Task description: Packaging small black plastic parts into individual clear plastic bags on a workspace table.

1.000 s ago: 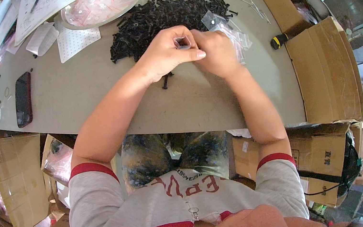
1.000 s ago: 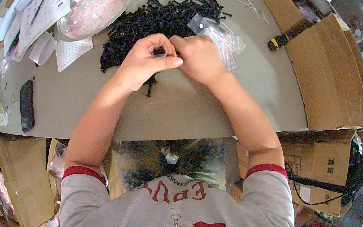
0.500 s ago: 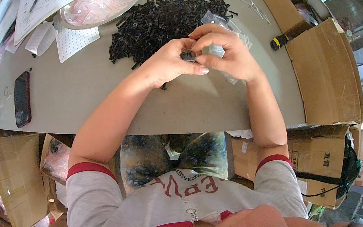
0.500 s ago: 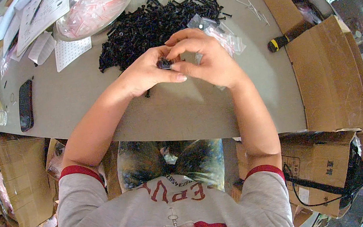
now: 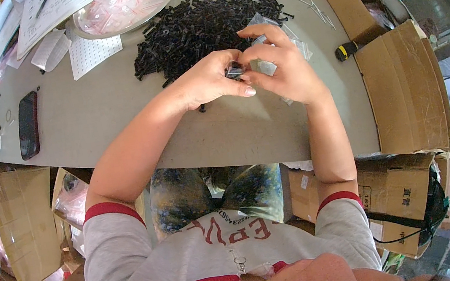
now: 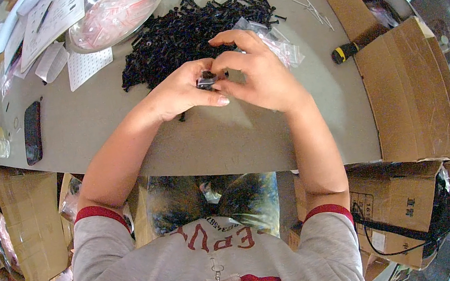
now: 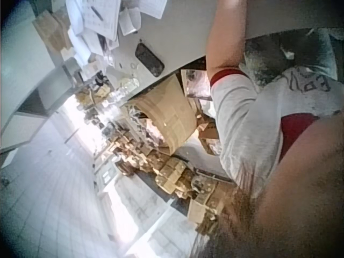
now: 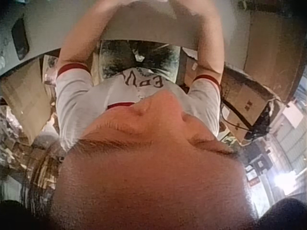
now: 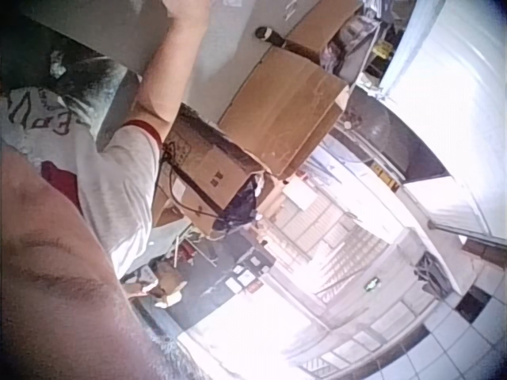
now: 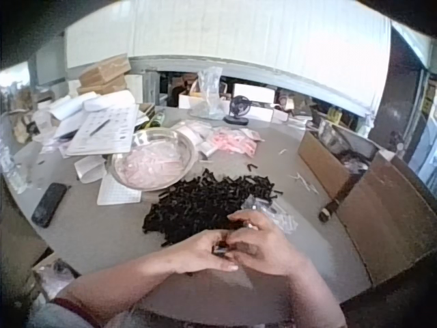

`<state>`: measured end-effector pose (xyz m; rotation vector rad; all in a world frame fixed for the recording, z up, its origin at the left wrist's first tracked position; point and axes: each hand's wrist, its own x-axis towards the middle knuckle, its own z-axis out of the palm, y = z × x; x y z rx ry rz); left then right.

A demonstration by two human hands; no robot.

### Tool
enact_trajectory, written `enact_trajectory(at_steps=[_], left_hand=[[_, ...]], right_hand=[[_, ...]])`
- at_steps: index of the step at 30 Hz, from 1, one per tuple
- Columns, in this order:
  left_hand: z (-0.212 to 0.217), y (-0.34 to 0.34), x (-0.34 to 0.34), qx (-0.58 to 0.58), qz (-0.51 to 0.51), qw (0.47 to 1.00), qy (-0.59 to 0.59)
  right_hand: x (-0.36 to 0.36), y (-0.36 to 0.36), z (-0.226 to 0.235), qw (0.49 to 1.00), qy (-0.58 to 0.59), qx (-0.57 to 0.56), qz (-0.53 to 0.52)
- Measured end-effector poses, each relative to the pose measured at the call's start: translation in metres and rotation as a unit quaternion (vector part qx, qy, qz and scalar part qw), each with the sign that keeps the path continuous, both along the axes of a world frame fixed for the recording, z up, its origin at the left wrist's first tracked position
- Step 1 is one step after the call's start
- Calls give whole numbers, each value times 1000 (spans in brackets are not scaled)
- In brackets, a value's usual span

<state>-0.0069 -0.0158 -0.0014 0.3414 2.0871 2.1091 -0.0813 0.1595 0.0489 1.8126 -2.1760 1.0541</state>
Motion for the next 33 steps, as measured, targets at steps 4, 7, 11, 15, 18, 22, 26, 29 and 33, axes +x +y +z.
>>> enact_trajectory(at_steps=[4, 7, 11, 15, 18, 22, 26, 29, 33], left_hand=[[0, -1, 0, -9, -13, 1000, -8], [-1, 1, 0, -61, 4, 995, 77], [4, 1, -3, -88, 88, 987, 102], [3, 0, -4, -28, 97, 992, 70], [2, 0, -2, -47, 117, 991, 46], [2, -4, -4, 7, 145, 989, 41], [3, -1, -7, 4, 181, 981, 67], [1, -6, -6, 14, 193, 979, 65], [1, -6, -8, 29, 201, 975, 86]], right_hand=[[5, -3, 2, 1000, -18, -1, -2], [1, -1, -7, 1000, -20, -2, -1], [-6, 0, -9, 991, -114, -24, -60], [-13, 3, -17, 962, -260, -14, -77], [-11, 4, -12, 936, -344, -2, -75], [-13, 7, -12, 924, -348, 87, -132], [-28, 14, -33, 911, -356, 169, -123], [-18, 11, -12, 896, -396, 159, -121], [-24, 17, -17, 848, -528, 38, -2]])
